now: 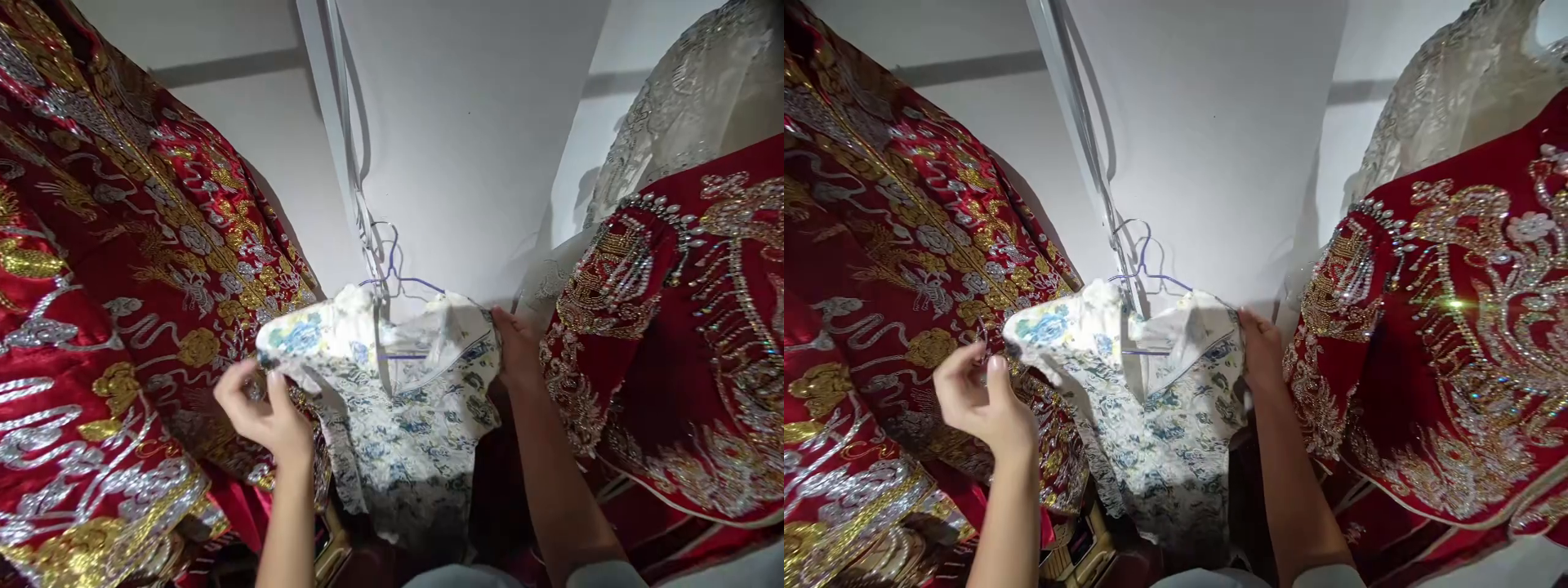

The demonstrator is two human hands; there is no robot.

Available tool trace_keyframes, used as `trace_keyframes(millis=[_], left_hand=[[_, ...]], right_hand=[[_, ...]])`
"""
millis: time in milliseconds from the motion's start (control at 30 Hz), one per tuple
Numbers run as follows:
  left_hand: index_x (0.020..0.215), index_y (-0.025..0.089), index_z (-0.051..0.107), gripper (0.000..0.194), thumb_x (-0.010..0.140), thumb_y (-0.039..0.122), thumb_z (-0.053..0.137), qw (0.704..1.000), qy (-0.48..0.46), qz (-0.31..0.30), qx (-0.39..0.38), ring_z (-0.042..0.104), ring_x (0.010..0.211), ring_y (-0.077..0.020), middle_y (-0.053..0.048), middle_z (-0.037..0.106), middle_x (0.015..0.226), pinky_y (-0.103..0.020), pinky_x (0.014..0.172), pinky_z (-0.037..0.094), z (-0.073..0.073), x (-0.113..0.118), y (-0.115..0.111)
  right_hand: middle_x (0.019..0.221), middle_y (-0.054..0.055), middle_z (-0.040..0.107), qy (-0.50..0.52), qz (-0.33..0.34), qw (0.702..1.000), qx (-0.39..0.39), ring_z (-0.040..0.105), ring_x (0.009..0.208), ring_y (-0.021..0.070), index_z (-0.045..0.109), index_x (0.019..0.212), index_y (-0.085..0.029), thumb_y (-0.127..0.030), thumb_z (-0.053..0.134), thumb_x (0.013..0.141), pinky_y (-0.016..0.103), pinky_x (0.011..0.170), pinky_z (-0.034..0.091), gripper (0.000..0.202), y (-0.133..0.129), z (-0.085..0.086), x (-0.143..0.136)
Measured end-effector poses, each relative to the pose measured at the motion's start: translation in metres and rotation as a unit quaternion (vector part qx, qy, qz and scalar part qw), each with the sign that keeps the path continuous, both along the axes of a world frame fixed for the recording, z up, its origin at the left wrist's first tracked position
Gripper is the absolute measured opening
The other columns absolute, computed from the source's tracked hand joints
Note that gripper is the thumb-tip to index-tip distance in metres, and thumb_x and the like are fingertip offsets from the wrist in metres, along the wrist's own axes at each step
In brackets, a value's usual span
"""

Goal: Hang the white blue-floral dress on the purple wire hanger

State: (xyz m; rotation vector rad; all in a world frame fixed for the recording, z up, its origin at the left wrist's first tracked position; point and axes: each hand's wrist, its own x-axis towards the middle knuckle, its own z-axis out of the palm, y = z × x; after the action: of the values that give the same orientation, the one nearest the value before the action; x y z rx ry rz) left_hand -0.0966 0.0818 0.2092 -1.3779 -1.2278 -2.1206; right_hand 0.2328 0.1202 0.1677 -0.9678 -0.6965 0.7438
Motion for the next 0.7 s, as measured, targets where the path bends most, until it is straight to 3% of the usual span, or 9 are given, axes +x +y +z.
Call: trace_keyframes(millis=[67,133,200,267,367,467,567,700], left_hand=[[0.106,0.016,0.056,0.029,0.090,0.039,0.062,0.999,-0.014,0.041,-0.013,0.057,0.109,-0.0255,-0.010,0.057,0.108,-0.045,0.101,0.046,-0.048,0.008,-0.013],[0.102,0.021,0.050,0.028,0.087,0.039,0.065,0.998,0.029,0.008,-0.051,0.056,0.101,-0.0249,-0.007,0.051,0.099,-0.043,0.094,0.048,-0.098,0.024,-0.029],[0.109,0.022,0.047,0.030,0.088,0.037,0.065,0.979,0.023,-0.076,-0.185,0.055,0.105,-0.0255,-0.010,0.051,0.107,-0.042,0.095,0.047,-0.139,0.043,-0.043],[0.115,0.021,0.046,0.042,0.087,0.043,0.067,0.938,-0.001,-0.129,-0.321,0.057,0.103,-0.0259,-0.011,0.053,0.108,-0.041,0.091,0.049,-0.164,0.057,-0.048],[0.106,0.019,0.052,0.041,0.085,0.051,0.067,0.867,-0.009,-0.211,-0.452,0.061,0.094,-0.0250,-0.009,0.060,0.099,-0.038,0.084,0.050,-0.177,0.065,-0.037],[0.094,0.018,0.060,0.030,0.092,0.047,0.058,0.825,0.025,-0.291,-0.484,0.064,0.090,-0.0237,-0.009,0.066,0.091,-0.035,0.083,0.049,-0.178,0.062,-0.020],[0.089,0.017,0.064,0.030,0.096,0.044,0.053,0.829,0.032,-0.294,-0.475,0.065,0.087,-0.0237,-0.010,0.069,0.089,-0.036,0.082,0.048,-0.181,0.063,-0.013],[0.101,0.017,0.063,0.033,0.088,0.048,0.065,0.835,-0.021,-0.292,-0.466,0.068,0.085,-0.0242,-0.010,0.072,0.089,-0.034,0.077,0.051,-0.189,0.071,-0.013]], right_hand=[[0.065,0.002,0.072,0.036,0.050,0.998,-0.013,0.068,0.059,0.0218,0.073,0.081,-0.018,-0.059,0.083,0.063,0.031,0.051,0.054,0.045,0.002,-0.003,-0.012],[0.065,0.002,0.072,0.064,0.088,0.994,-0.021,0.070,0.062,0.0233,0.073,0.081,-0.018,-0.058,0.086,0.060,0.031,0.051,0.055,0.046,0.000,-0.007,-0.023],[0.068,0.002,0.073,0.067,0.101,0.992,-0.019,0.072,0.065,0.0242,0.073,0.083,-0.019,-0.058,0.085,0.062,0.031,0.053,0.056,0.046,-0.004,-0.010,-0.030],[0.070,0.003,0.074,0.063,0.101,0.993,-0.021,0.073,0.068,0.0246,0.073,0.084,-0.019,-0.058,0.084,0.064,0.031,0.053,0.056,0.046,-0.008,-0.012,-0.032],[0.069,0.002,0.074,0.063,0.093,0.993,-0.033,0.073,0.067,0.0247,0.072,0.084,-0.019,-0.058,0.085,0.063,0.031,0.054,0.057,0.045,-0.010,-0.013,-0.031],[0.068,0.003,0.074,0.061,0.089,0.993,-0.042,0.073,0.068,0.0267,0.073,0.085,-0.019,-0.058,0.085,0.061,0.034,0.055,0.058,0.048,-0.009,-0.013,-0.026],[0.069,0.005,0.074,0.043,0.089,0.994,-0.053,0.074,0.075,0.0302,0.074,0.087,-0.018,-0.060,0.084,0.061,0.037,0.058,0.059,0.051,-0.009,-0.010,-0.023],[0.081,0.006,0.077,0.020,0.069,0.993,-0.095,0.074,0.090,0.0313,0.075,0.093,-0.021,-0.061,0.083,0.063,0.038,0.068,0.062,0.051,-0.013,-0.003,-0.020]])
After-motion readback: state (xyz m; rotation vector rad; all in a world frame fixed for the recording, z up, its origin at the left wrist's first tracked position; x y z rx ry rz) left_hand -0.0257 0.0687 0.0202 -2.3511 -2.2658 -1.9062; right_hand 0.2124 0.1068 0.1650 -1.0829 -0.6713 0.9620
